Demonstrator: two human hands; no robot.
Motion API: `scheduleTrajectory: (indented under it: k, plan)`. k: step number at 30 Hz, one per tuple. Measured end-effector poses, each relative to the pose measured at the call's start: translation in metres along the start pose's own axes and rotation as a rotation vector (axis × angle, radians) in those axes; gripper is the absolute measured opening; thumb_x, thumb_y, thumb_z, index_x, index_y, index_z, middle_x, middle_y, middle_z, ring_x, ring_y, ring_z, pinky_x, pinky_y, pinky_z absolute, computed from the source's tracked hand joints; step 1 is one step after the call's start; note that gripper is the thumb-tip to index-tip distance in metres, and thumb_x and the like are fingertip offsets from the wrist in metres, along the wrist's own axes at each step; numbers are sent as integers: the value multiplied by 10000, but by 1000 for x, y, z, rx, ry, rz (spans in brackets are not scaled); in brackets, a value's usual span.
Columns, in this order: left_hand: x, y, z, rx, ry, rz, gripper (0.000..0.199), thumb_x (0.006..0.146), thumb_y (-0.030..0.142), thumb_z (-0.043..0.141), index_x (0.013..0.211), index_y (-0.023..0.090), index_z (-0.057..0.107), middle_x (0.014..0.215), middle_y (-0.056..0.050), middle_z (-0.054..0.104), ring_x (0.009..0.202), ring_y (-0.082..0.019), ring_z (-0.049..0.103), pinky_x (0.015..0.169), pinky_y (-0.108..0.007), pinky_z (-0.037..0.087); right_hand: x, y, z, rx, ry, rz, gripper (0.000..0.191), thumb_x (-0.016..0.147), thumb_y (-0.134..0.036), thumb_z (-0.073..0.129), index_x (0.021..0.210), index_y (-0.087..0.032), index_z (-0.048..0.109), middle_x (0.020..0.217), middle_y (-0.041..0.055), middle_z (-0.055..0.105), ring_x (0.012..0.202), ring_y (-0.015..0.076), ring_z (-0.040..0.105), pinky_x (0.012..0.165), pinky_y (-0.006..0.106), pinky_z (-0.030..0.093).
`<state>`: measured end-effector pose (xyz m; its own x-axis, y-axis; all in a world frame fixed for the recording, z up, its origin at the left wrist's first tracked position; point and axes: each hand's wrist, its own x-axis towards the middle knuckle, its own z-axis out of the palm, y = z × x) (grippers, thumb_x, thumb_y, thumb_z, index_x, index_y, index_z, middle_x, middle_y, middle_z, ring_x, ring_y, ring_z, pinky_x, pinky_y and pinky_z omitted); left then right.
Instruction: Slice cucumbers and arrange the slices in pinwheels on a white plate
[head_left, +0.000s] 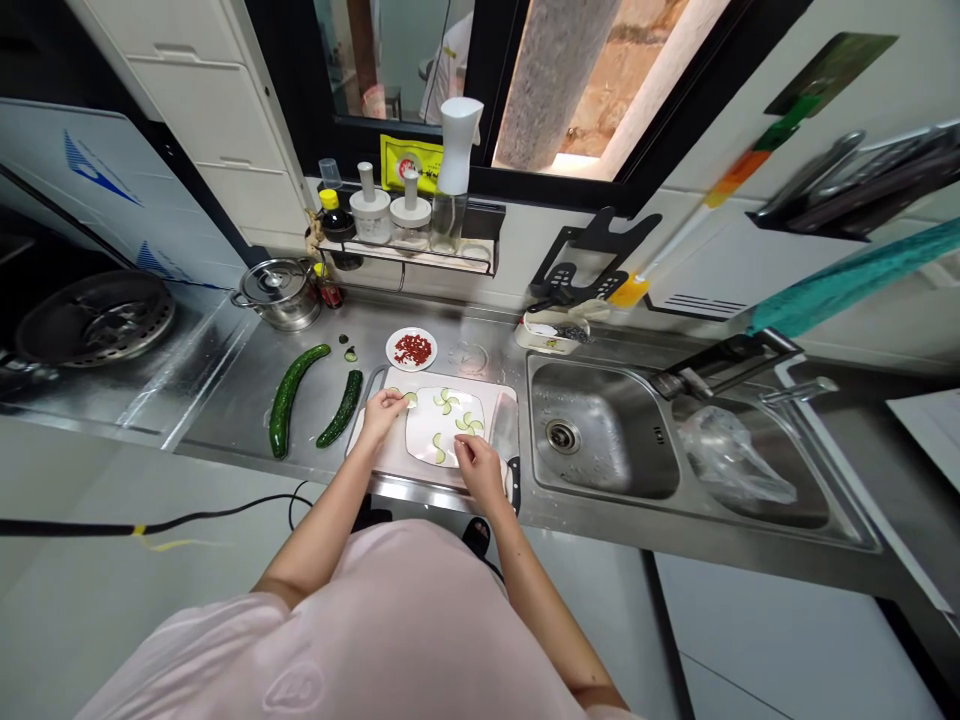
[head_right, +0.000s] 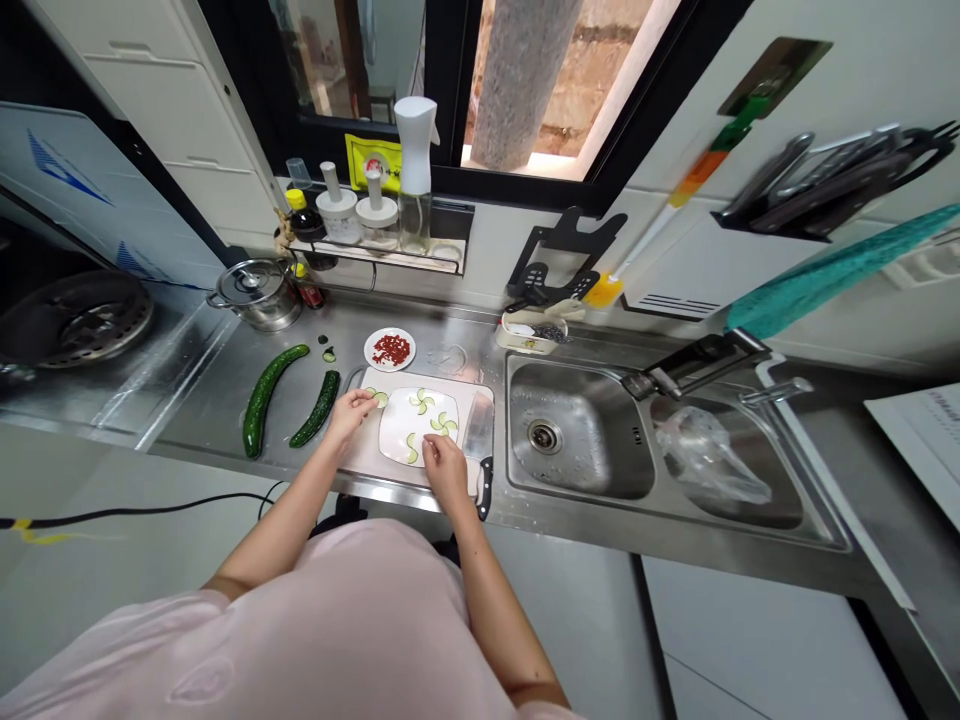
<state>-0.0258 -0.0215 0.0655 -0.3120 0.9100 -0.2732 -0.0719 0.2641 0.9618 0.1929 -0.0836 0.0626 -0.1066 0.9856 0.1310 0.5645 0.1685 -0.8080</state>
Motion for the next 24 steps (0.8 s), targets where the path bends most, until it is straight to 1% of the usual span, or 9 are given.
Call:
scheduleTrajectory:
  k: [3,5,8,10,12,16,19,21,24]
  plan:
    - [-17,24,7,-34,-74,-50,346,572,354,750,798,165,568,599,35,543,535,-69,464,526,-190,343,8,-12,-4,34,20,-23,278,896,-337,452,959,-179,672,825,56,639,694,158,551,673,277,426]
    - [-27,36,12,-80,-110,-53,344,573,344,758,797,166,566,597,43,537,525,-59,456,516,-182,332,14,-20,-8,66,40,-41,269,896,-335,457,960,-181,668,813,51,633,685,154,543,670,275,427]
    - [-38,48,19,-140,-171,-32,339,579,341,767,790,162,569,600,44,538,523,-53,458,515,-176,331,26,-32,-16,129,108,-31,246,884,-342,482,938,-183,661,813,43,642,664,144,531,660,273,435]
    - [-43,54,22,-165,-199,-21,332,585,332,770,788,160,572,615,42,545,530,-50,463,527,-174,341,34,-41,-23,171,152,-15,235,868,-346,510,951,-181,655,839,44,648,684,144,539,657,271,442]
    - [-48,59,24,-178,-224,-4,320,594,325,771,787,159,576,645,35,560,556,-54,483,551,-176,361,43,-51,-31,188,166,-28,244,856,-359,528,973,-184,651,846,44,642,711,148,548,664,273,449]
    - [-58,71,28,-169,-275,74,284,618,299,767,788,154,592,709,17,585,643,-72,532,630,-189,404,56,-71,-45,195,84,-103,254,862,-367,527,1011,-200,649,885,50,635,816,166,573,687,278,455]
    - [-65,79,31,-143,-301,133,258,638,280,762,797,150,605,718,14,581,666,-75,534,662,-195,416,61,-82,-49,187,41,-154,239,866,-353,530,1019,-213,649,947,53,640,899,176,569,696,274,450]
    - [-69,84,32,-129,-309,155,242,651,272,756,797,149,608,721,12,581,667,-75,529,661,-194,417,62,-85,-48,181,26,-175,212,862,-342,537,987,-217,655,965,51,643,927,179,562,687,269,445]
    - [-74,89,33,-121,-314,165,228,661,269,752,792,152,606,719,11,581,663,-75,525,653,-193,417,63,-87,-45,184,16,-187,163,854,-329,542,882,-213,654,918,44,642,907,177,560,681,268,439]
